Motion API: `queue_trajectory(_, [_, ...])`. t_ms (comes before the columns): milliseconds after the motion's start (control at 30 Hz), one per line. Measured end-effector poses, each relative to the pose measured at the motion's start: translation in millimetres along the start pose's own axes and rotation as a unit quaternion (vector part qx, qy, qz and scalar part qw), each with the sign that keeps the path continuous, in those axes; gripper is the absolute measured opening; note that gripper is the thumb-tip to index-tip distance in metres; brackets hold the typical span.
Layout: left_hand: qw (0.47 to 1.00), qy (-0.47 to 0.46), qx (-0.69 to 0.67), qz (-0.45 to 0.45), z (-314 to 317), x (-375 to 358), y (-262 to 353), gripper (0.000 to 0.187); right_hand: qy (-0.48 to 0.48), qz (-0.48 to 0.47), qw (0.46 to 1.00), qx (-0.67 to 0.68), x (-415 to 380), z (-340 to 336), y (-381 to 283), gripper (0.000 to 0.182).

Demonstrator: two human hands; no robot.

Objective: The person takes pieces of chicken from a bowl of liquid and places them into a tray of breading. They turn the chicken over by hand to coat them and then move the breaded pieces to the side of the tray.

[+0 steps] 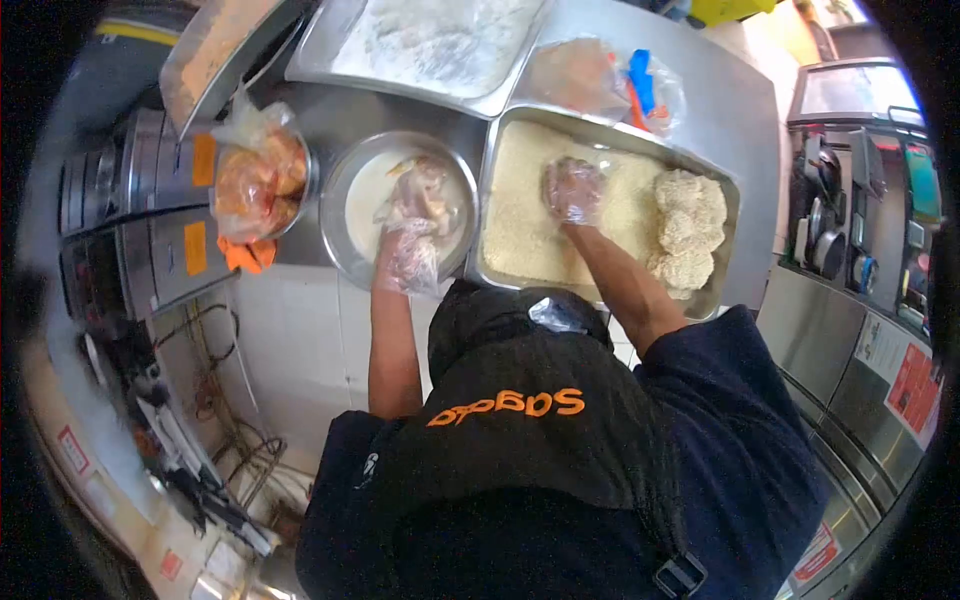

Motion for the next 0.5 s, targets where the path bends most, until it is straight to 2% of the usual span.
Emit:
queue_trajectory(33, [0.999, -0.028, 0.034, -0.009, -1, 2, 4, 0.056, -0.021, 0.011, 1.000, -0.005, 2, -4, -1, 0.044])
queue_trajectory(100, [0.999, -0.009, 0.041, -0.014, -11, 5, 0, 0.056, -0.092, 0.035, 0.994, -0.039, -12, -9, -16, 0.054])
queue_trajectory(200, [0.997, 0.054, 0.049, -0.032, -31, 10, -8, 0.051, -0.073, -0.005, 0.997, -0.027, -43, -10, -13, 0.062])
queue_trajectory(233, [0.995, 0.079, 0.045, -0.034, -33, 15, -9, 0.047, -0.031, 0.001, 0.999, -0.028, -44, 6, -12, 0.064])
queue_trajectory(267, [0.996, 0.063, 0.049, -0.033, -19, 14, -4, 0.047, -0.021, 0.013, 0.999, -0.032, -40, 5, -11, 0.064])
queue_trajectory(333, [0.997, 0.000, -0.073, 0.003, 13, 0, 11, 0.035, -0.061, 0.046, 0.997, 0.031, -27, 4, -12, 0.067])
queue_trajectory(367, [0.997, 0.002, -0.075, 0.006, 9, -3, 9, 0.035, -0.052, 0.033, 0.998, 0.012, -24, 4, -5, 0.076])
queue_trajectory(400, [0.998, 0.024, -0.038, 0.044, 2, -1, 6, 0.032, -0.049, 0.028, 0.998, 0.013, -19, -2, 4, 0.076])
queue_trajectory(433, [0.996, 0.045, 0.001, 0.082, -4, 3, 4, 0.031, -0.191, 0.100, 0.973, 0.085, -17, -3, 18, 0.082])
queue_trajectory(467, [0.996, 0.044, 0.003, 0.081, -20, 9, -3, 0.031, -0.329, 0.174, 0.915, 0.155, -22, -3, 37, 0.088])
queue_trajectory(500, [0.997, 0.065, -0.009, 0.030, -41, 19, -12, 0.033, -0.498, 0.046, 0.771, 0.395, -29, 52, 66, 0.087])
Point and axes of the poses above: each hand's wrist, its own x-axis towards the middle knuckle, its own z-axis out of the palm, y = z × x, the point moved 2 cm from there along x, towards the middle knuckle, and after that the axes turned 1 degree about -x, right-handed, at the moved point
